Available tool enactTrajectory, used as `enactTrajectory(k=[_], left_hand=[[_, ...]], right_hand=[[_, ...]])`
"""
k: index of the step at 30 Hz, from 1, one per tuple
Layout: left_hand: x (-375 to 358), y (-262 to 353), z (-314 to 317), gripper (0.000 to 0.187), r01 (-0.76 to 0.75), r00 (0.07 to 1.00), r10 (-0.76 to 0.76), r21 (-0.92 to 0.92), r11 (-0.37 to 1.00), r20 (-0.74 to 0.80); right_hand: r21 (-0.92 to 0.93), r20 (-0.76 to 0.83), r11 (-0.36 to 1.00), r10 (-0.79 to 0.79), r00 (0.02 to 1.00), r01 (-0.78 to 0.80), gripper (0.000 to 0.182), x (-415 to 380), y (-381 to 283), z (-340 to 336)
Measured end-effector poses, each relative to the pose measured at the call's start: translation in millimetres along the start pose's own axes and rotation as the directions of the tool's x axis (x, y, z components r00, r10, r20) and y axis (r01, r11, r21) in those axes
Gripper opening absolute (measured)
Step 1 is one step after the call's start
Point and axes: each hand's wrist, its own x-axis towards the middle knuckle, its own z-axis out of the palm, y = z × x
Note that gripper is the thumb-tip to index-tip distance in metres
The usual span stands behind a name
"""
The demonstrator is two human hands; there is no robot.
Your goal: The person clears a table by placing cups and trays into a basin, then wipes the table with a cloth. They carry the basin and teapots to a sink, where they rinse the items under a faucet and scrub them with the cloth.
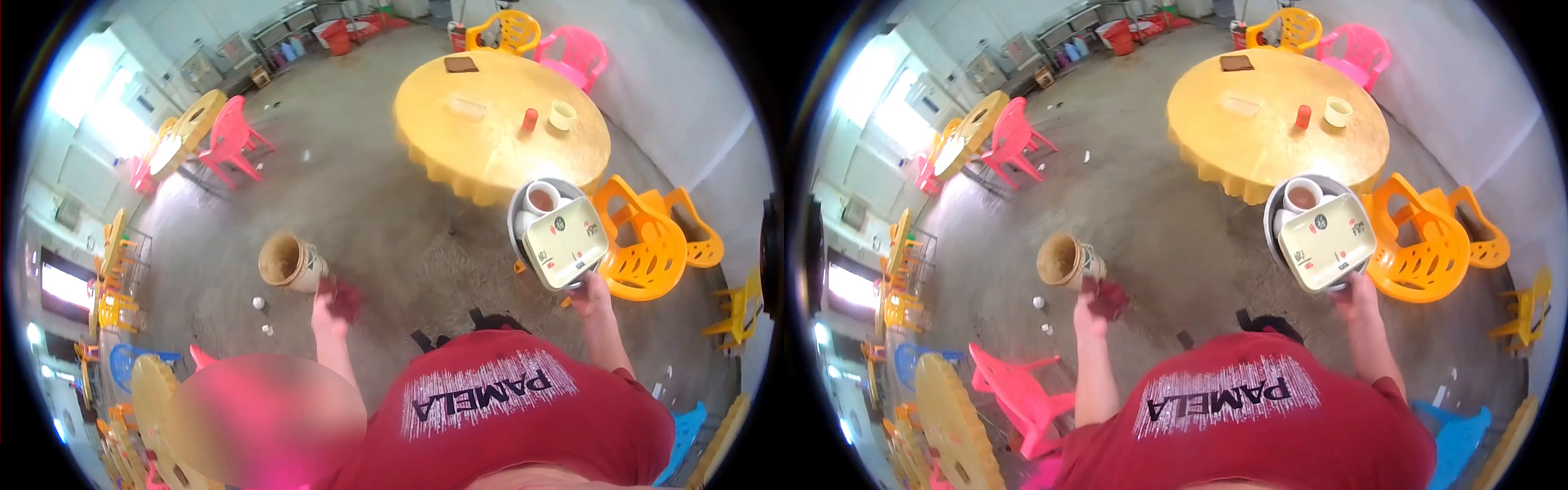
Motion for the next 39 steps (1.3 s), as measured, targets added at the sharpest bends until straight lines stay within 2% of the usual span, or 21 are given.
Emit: enactTrajectory(k=[4,5,8,10,11,13,16,18,20,21,23,27,28,30,31,32,33,35,36,37,39], left_hand=[[110.7,2.3,179.1,0.016,-0.085,0.923,0.058,0.057,0.995,0.379],[139.1,-6.0,212.9,0.025,0.046,0.892,-0.024,-0.037,0.998,0.452],[232.1,-43.4,273.9,0.053,-0.208,0.737,-0.094,0.357,0.911,0.669],[279.6,-48.4,288.7,0.077,-0.677,0.676,0.036,0.601,0.425,0.736],[298.1,-60.1,262.9,0.077,-0.840,0.537,0.023,0.532,0.103,0.843],[345.6,-24.8,245.0,0.073,-0.870,0.476,-0.037,0.465,-0.165,0.878],[433.2,49.4,163.7,0.076,-0.474,0.863,-0.290,0.861,-0.183,0.413],[425.0,99.8,112.0,0.077,-0.052,0.980,-0.197,0.995,-0.087,0.034],[434.7,134.4,26.8,0.069,0.095,0.995,-0.013,0.976,0.196,-0.094],[441.8,140.9,-41.2,0.056,0.015,0.975,0.206,0.948,0.318,-0.085],[406.3,157.2,-80.6,0.036,0.140,0.903,0.217,0.731,0.668,-0.371],[372.2,167.0,-153.1,0.030,0.502,0.659,0.128,0.559,0.659,-0.742],[382.8,172.1,-164.8,0.029,0.586,0.673,0.118,0.624,0.516,-0.730],[425.0,196.3,-183.4,0.026,0.580,0.815,0.103,0.806,-0.122,-0.571],[453.7,218.4,-192.6,0.025,0.310,0.934,0.010,0.793,-0.524,-0.358],[490.7,243.9,-196.9,0.024,0.026,0.982,-0.101,0.650,-0.759,-0.158],[537.2,270.2,-190.3,0.023,-0.137,0.986,-0.167,0.516,-0.846,-0.013],[643.7,319.7,-169.7,0.021,-0.044,0.997,-0.069,0.632,-0.774,-0.015],[697.8,343.2,-122.9,0.022,0.289,0.957,0.029,0.935,-0.203,-0.289],[751.9,368.0,-68.4,0.023,0.419,0.833,0.125,0.763,0.491,-0.538],[834.4,409.3,1.8,0.036,0.206,0.904,0.278,0.900,0.383,-0.325]], right_hand=[[-0.011,-0.080,1.000,-0.005,0.997,0.004,0.031,41.4,-6.3,29.7],[0.026,-0.113,1.000,-0.011,0.994,0.014,0.033,44.6,-14.9,57.4],[0.040,-0.115,0.997,-0.060,0.992,0.065,0.035,90.1,-27.7,117.0],[0.060,-0.110,0.997,-0.051,0.993,0.058,0.038,128.4,-32.8,143.0],[0.056,-0.102,0.996,-0.058,0.993,0.064,0.038,126.5,-30.8,137.1],[0.049,-0.090,0.997,-0.062,0.994,0.067,0.040,169.0,-35.3,170.3],[0.020,-0.049,0.998,-0.057,0.997,0.058,0.039,230.4,-39.1,227.5],[-0.003,-0.073,0.999,-0.053,0.996,0.053,0.038,251.1,-43.9,259.1],[0.002,-0.094,0.999,-0.049,0.994,0.050,0.033,284.5,-46.9,313.3],[0.015,-0.074,1.000,-0.023,0.997,0.024,0.034,310.5,-44.8,329.1],[0.019,-0.064,0.999,-0.035,0.997,0.036,0.034,345.9,-43.2,372.4],[0.129,-0.028,0.990,-0.058,0.998,0.062,0.040,428.8,-29.6,446.9],[0.176,-0.053,0.982,-0.067,0.996,0.075,0.042,444.9,-25.7,471.8],[0.131,-0.091,0.990,-0.031,0.995,0.043,0.037,472.1,-29.1,538.4],[0.166,-0.186,0.986,0.004,0.983,0.027,0.035,490.5,-27.7,563.2],[0.151,-0.153,0.988,0.006,0.988,0.017,0.035,506.2,-24.9,578.0],[0.132,-0.075,0.991,0.001,0.997,0.009,0.033,527.5,-23.8,590.2],[0.151,-0.064,0.989,0.018,0.998,-0.008,0.031,565.5,-20.1,630.8],[0.186,-0.137,0.982,0.038,0.990,-0.011,0.030,575.7,-22.0,668.6],[0.224,-0.208,0.975,0.052,0.977,-0.004,0.028,588.5,-23.9,704.9],[0.170,-0.229,0.985,0.049,0.972,-0.010,0.027,608.9,-25.8,763.1]])
